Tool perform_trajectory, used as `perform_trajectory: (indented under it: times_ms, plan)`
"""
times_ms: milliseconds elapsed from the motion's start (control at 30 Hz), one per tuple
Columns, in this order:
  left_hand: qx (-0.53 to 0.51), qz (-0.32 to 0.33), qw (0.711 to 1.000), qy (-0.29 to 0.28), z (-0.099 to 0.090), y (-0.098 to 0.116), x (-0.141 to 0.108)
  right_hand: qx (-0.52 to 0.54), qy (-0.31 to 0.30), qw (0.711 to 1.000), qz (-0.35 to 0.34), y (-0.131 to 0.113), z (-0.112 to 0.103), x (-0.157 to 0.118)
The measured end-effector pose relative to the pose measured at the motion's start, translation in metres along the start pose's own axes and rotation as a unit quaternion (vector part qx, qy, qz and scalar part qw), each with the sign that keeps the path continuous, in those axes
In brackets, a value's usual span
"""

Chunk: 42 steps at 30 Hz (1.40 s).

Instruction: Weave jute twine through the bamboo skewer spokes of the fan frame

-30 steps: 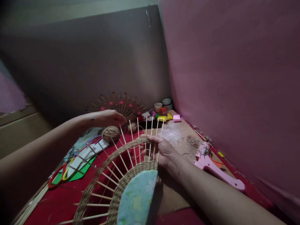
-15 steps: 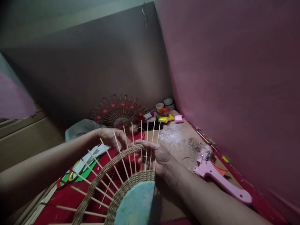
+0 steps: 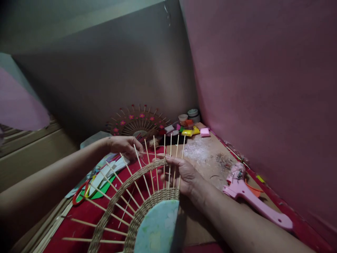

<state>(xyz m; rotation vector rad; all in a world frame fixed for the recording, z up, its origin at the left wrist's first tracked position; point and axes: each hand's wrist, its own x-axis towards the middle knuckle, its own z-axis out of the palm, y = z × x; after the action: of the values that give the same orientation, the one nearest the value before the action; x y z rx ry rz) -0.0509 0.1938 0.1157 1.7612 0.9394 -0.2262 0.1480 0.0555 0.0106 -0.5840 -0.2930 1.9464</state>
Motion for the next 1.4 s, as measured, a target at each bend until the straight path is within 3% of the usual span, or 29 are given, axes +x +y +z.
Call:
perform_trajectory:
  times_ms: [100,200,333,467,567,733,967,1167,1400]
  plan:
    - [0.081,0.036,0.992,0.089,-0.014,0.011,0.002,-0.001,-0.017,1.000,0.004,0.000,0.000,0.000]
    - [0.107,0.074,0.981,0.146,-0.016,0.023,0.004,0.000,-0.011,1.000,0.002,0.000,0.000,0.000]
    - [0.139,0.090,0.972,0.168,-0.010,0.036,-0.002,0.001,0.000,1.000,0.000,0.001,-0.002,0.002]
    - [0.242,0.065,0.956,0.153,-0.011,0.036,-0.017,0.002,0.004,1.000,0.008,0.001,-0.003,0.002]
    - [0.254,0.063,0.956,0.135,-0.015,0.026,-0.023,0.002,0.011,1.000,0.013,0.002,-0.004,0.001]
    - [0.141,0.073,0.976,0.152,-0.019,0.003,-0.021,-0.010,-0.018,1.000,-0.002,0.003,-0.006,0.001]
    - [0.056,0.046,0.993,0.089,-0.005,-0.030,-0.020,-0.004,-0.019,1.000,-0.018,0.003,-0.006,0.001]
    - [0.002,0.056,0.998,-0.040,0.020,-0.060,-0.016,0.011,-0.045,0.998,-0.036,0.005,-0.009,0.001]
    - [-0.016,0.117,0.993,0.007,0.042,-0.083,-0.030,-0.012,-0.023,0.999,-0.030,0.004,-0.007,0.003]
